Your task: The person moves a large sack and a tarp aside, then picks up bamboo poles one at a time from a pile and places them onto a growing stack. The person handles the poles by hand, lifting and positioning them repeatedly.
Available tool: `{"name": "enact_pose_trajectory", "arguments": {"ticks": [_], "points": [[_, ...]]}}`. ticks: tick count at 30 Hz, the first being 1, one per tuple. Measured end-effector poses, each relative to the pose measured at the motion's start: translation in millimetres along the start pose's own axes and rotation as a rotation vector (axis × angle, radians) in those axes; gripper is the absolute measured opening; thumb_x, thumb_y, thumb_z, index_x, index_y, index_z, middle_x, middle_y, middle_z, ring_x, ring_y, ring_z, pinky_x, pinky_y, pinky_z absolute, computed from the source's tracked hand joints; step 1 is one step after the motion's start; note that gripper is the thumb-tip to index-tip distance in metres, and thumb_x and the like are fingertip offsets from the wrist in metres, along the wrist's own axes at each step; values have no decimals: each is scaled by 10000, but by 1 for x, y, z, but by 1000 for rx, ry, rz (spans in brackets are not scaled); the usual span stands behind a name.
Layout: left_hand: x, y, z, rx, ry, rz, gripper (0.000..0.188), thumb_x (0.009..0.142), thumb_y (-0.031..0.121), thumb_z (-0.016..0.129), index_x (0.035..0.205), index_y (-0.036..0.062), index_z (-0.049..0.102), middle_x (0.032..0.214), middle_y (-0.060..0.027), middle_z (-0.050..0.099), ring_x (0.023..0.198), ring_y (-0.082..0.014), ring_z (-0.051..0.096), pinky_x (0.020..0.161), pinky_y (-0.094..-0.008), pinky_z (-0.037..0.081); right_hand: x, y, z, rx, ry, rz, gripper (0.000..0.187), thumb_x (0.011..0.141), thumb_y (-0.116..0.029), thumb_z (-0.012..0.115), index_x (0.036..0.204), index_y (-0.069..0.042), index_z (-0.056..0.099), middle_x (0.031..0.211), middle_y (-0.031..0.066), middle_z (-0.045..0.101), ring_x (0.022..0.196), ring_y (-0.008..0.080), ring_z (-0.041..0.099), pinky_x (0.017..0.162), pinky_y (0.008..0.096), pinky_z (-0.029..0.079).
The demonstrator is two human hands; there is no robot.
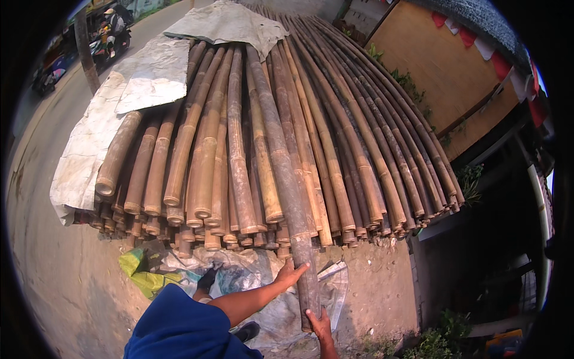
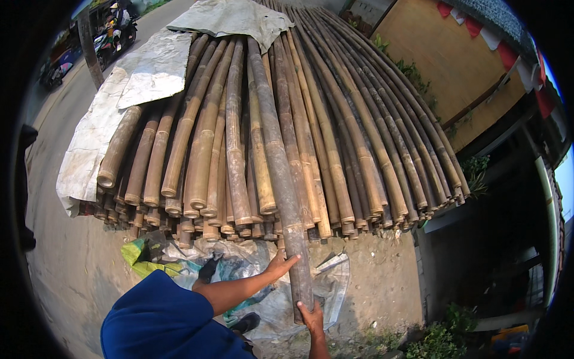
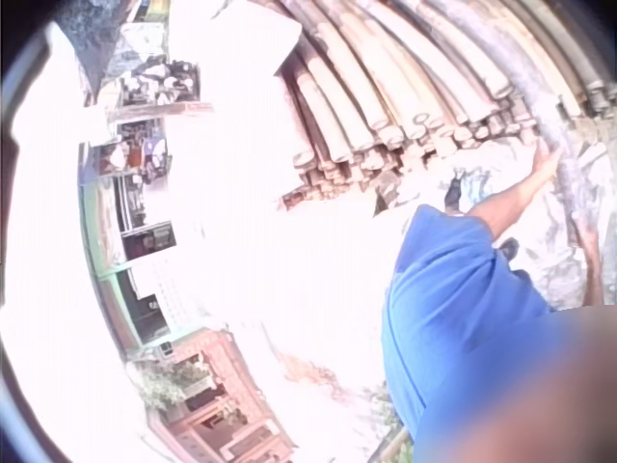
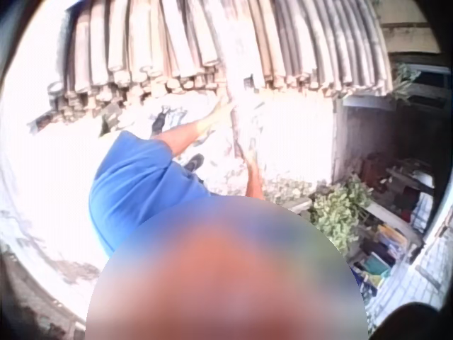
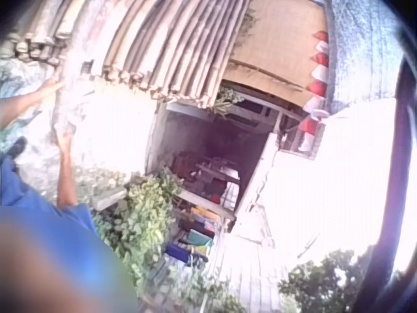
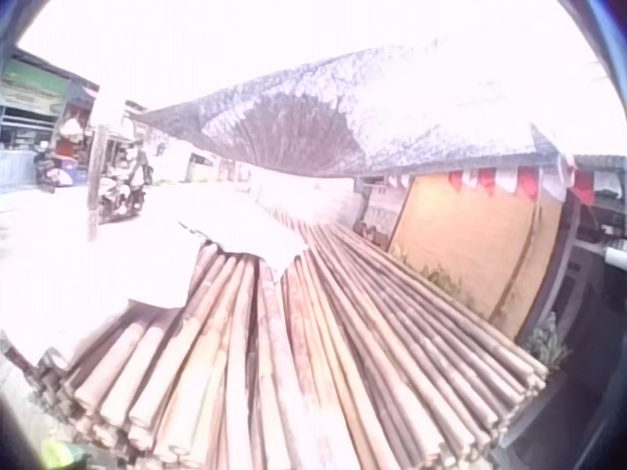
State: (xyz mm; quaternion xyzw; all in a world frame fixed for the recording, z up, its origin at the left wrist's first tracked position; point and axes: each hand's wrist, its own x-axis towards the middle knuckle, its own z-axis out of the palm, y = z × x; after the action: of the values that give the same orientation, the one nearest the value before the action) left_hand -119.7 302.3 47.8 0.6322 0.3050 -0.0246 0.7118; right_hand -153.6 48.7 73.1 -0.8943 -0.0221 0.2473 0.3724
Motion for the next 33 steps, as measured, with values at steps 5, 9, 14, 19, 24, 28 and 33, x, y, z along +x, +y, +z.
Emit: {"name": "enact_pose_trajectory", "arguments": {"ticks": [5,9,14,19,24,28,33], "points": [[-7,-24,9,-29,-8,-151,1051,810,653,725,1475,-69,352,1332,-297,572,1251,-363,580,1046,-415,450,12,9,-6,147,-42,52,696,877,-550,722,1238,41,647,1079,197,717,986,259,673,884,367,506],[-15,-30,20,-270,-132,-236,974,826,606,760,1483,9,359,1374,-242,548,1285,-332,542,1027,-464,463,10,14,-12,266,-130,72,649,922,-535,681,1191,56,678,1064,136,710,956,194,637,880,328,497],[-33,-26,23,-602,-143,-102,799,845,487,792,1405,37,441,1232,-152,611,1126,-275,608,961,-459,507,8,34,10,488,-281,283,651,896,-533,707,1205,39,666,1054,139,718,958,211,657,893,332,507],[-62,-26,0,-770,10,-160,735,838,381,817,1360,9,455,1185,-127,626,1071,-242,626,905,-414,529,-2,33,54,474,-421,195,641,893,-505,709,1255,19,634,1090,155,711,978,239,663,898,357,514],[-80,-43,-43,-571,257,-211,723,796,326,857,1319,4,476,1145,-161,634,983,-261,665,810,-423,574,-28,21,97,455,-485,80,641,890,-477,711,1305,-1,601,1127,172,704,998,267,669,904,382,522],[-86,-67,-68,-363,430,-232,795,756,356,880,1311,-34,464,1173,-191,637,1001,-278,667,827,-407,565,-44,24,124,451,-500,-7,648,887,-455,712,1345,-17,575,1155,185,698,1015,290,674,908,402,529],[-78,-77,-74,-177,460,-254,893,713,439,894,1307,-68,459,1196,-232,643,1048,-326,662,895,-408,535,-60,20,148,465,-476,-76,666,884,-428,714,1395,-37,543,1192,201,691,1035,318,680,914,427,536]]}}
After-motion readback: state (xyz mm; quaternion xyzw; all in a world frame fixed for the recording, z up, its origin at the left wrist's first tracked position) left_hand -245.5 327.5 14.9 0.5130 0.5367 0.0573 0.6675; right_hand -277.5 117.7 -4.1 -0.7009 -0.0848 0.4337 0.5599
